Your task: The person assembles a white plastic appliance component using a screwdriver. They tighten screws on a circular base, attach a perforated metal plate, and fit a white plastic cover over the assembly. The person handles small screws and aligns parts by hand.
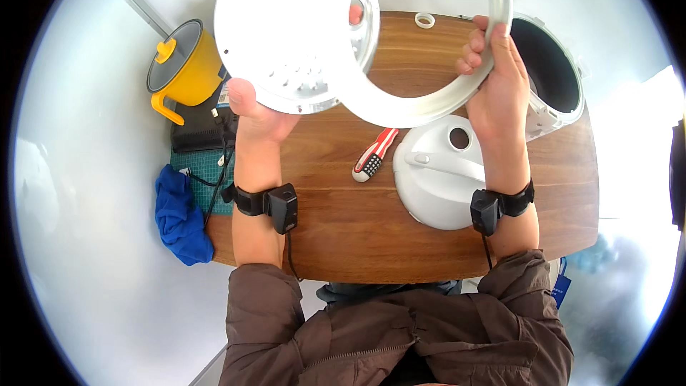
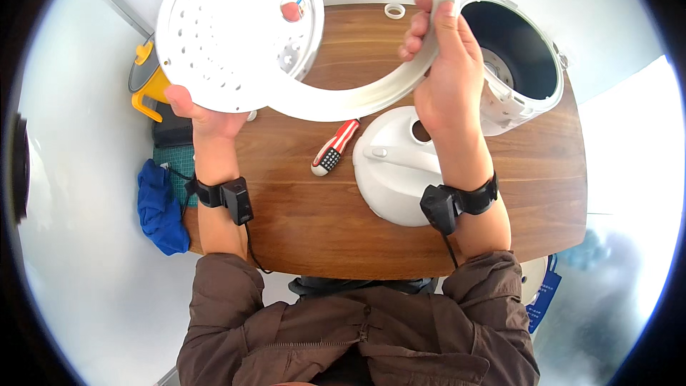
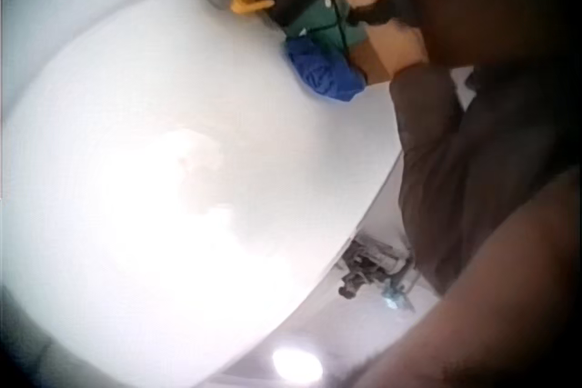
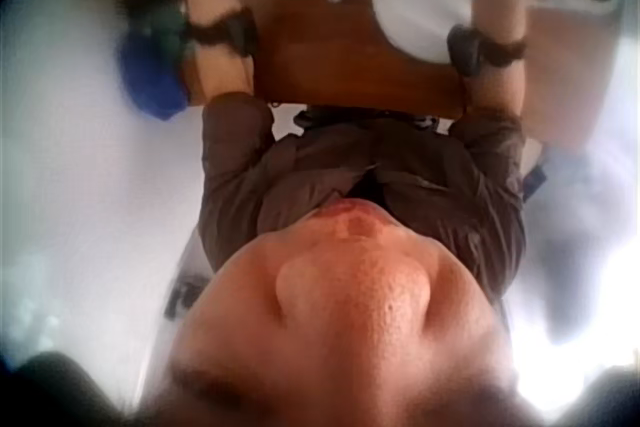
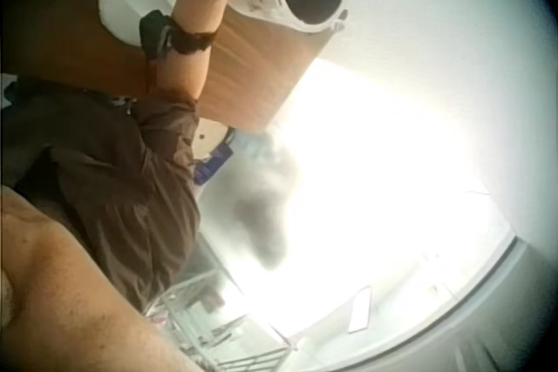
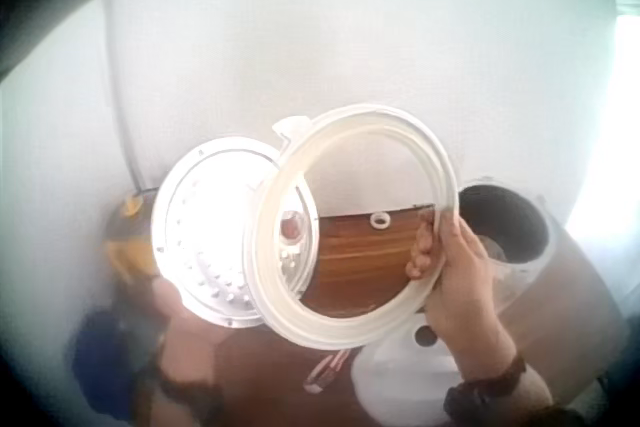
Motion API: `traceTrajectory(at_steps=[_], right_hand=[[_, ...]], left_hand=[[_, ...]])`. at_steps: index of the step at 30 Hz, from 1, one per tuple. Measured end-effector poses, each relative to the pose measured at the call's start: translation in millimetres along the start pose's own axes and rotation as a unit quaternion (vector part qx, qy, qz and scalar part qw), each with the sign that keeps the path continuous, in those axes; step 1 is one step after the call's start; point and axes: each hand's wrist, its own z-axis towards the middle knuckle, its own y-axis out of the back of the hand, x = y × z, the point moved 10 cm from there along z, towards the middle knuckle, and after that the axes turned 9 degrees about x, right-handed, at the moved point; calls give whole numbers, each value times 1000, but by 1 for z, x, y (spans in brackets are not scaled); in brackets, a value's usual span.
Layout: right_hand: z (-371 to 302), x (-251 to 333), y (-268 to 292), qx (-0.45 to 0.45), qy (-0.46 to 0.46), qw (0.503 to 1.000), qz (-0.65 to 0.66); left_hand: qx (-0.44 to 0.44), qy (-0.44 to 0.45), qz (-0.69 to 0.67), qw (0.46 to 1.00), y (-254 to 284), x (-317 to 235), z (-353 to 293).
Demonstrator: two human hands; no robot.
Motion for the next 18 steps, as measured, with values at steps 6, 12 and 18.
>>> traceTrajectory(at_steps=[6,12,18], right_hand=[[1,-15,5,-14,-37,999,-5],[-1,-16,16,-73,-22,995,-57],[0,-16,12,-72,-19,995,-70]], left_hand=[[41,42,-44,997,-33,30,1],[52,83,-140,985,-60,47,5],[53,125,-172,976,-74,63,2]])
